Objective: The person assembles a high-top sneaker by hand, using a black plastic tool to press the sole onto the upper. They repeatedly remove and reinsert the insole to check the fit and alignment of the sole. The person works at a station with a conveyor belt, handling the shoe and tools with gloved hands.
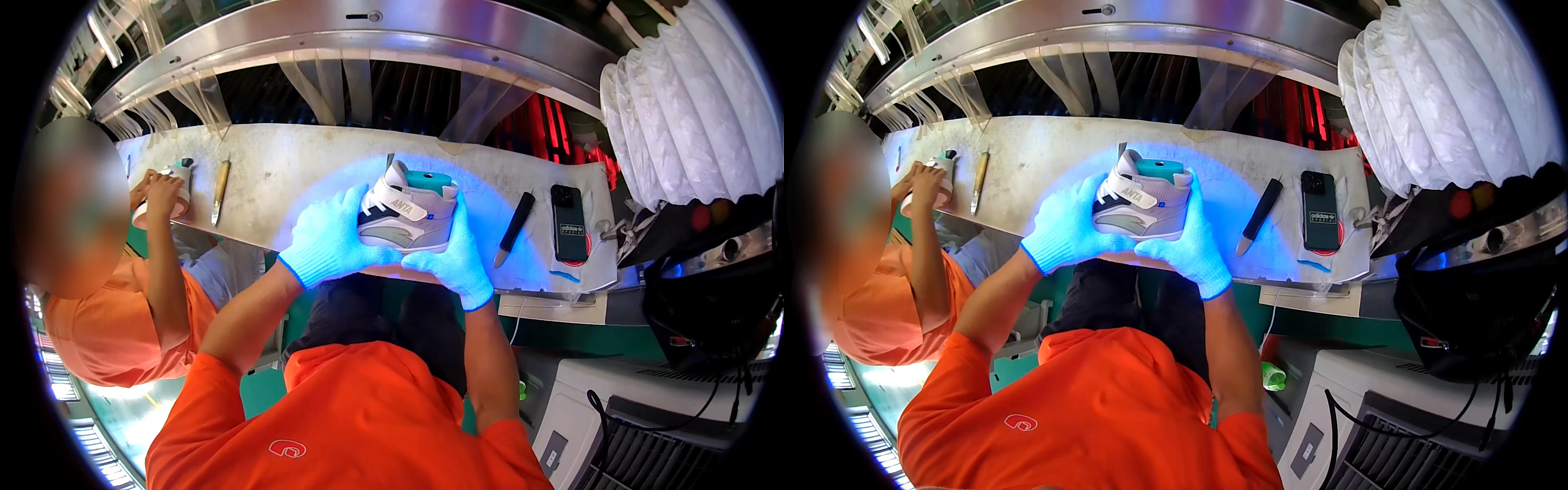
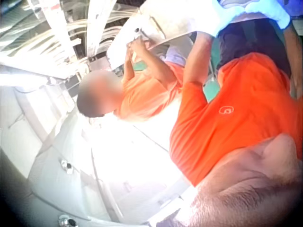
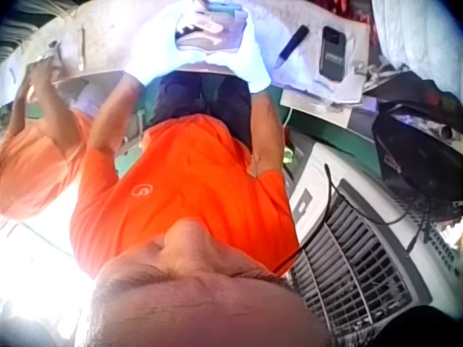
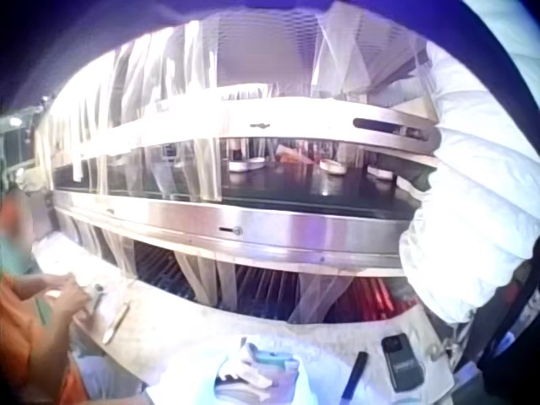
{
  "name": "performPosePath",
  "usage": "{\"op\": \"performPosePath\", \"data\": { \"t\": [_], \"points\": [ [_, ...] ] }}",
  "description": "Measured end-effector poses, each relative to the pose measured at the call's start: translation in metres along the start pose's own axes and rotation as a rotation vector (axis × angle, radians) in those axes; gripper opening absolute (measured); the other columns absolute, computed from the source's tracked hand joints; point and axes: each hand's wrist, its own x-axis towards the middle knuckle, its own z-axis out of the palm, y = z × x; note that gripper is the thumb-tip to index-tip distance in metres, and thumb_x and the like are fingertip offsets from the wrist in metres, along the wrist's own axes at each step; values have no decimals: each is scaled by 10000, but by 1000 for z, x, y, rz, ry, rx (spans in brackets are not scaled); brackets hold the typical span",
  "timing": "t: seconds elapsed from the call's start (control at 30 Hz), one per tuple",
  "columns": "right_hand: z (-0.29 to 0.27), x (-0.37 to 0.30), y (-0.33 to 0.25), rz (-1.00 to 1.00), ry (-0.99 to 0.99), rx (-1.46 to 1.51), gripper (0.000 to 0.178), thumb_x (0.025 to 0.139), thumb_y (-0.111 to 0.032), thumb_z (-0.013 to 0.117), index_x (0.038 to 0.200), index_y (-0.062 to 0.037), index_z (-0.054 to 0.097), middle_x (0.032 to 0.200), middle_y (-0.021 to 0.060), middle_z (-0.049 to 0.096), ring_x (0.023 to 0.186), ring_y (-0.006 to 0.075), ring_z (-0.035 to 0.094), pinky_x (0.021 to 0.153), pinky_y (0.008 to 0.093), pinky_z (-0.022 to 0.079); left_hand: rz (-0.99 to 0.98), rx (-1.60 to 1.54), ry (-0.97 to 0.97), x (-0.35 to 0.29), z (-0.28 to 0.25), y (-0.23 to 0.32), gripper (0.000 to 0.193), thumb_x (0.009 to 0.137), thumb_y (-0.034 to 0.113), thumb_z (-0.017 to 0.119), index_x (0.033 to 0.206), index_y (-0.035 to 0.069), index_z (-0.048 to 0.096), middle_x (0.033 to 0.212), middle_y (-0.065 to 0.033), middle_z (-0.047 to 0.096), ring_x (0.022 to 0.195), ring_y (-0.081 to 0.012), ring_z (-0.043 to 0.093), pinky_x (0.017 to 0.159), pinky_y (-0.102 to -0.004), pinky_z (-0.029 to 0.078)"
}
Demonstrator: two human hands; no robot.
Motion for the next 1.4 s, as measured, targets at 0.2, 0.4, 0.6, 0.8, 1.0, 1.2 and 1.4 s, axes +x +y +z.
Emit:
{"op": "performPosePath", "data": {
  "t": [0.2,0.4,0.6,0.8,1.0,1.2,1.4],
  "points": [
    [0,-5,-6,87,50,120,1050,828,-166,977,1672,33,385,1526,168,615,1417,283,606,1207,420,509,49,-72,56,0,5,4,963,764,731,900,1399,42,676,1244,-215,781,1115,-437,768,975,-528,606],
    [-41,-1,-2,-115,720,-458,464,1034,-256,836,1382,32,732,1253,157,811,1127,230,765,1012,383,599,35,-45,49,-7,0,-2,934,814,684,884,1429,17,658,1261,-212,783,1143,-419,773,981,-506,611],
    [-68,7,2,71,687,-1335,756,966,-254,841,1608,-15,520,1466,271,670,1360,448,635,1128,561,531,142,-145,206,2,-1,2,1061,782,519,974,1603,5,541,1406,-267,732,1223,-417,762,1052,-494,604],
    [-60,6,-2,304,654,-1152,934,940,-194,817,1710,-2,326,1390,273,711,1242,474,709,1043,560,572,211,102,31,3,-10,20,1213,746,438,961,1701,-20,369,1533,-304,608,1387,-460,640,1153,-511,552],
    [-70,-23,51,-165,673,-675,483,1014,-204,770,1421,29,654,949,91,795,854,226,760,791,398,598,223,273,72,23,14,18,1193,745,453,941,1695,-9,386,1522,-295,620,1369,-456,657,1116,-526,571],
    [-26,-53,-5,48,391,-355,315,1045,-269,792,907,2,710,711,37,652,687,82,572,621,346,481,74,163,-194,63,-25,7,1167,683,585,956,1657,93,541,1425,-262,739,1254,-453,743,1108,-506,586],
    [-15,-51,-20,22,330,-442,297,1023,-261,803,899,2,741,659,99,642,604,118,566,584,380,485,79,126,-213,75,-22,-14,1156,661,614,956,1643,134,579,1400,-263,753,1259,-470,737,1109,-518,580]
  ]
}}
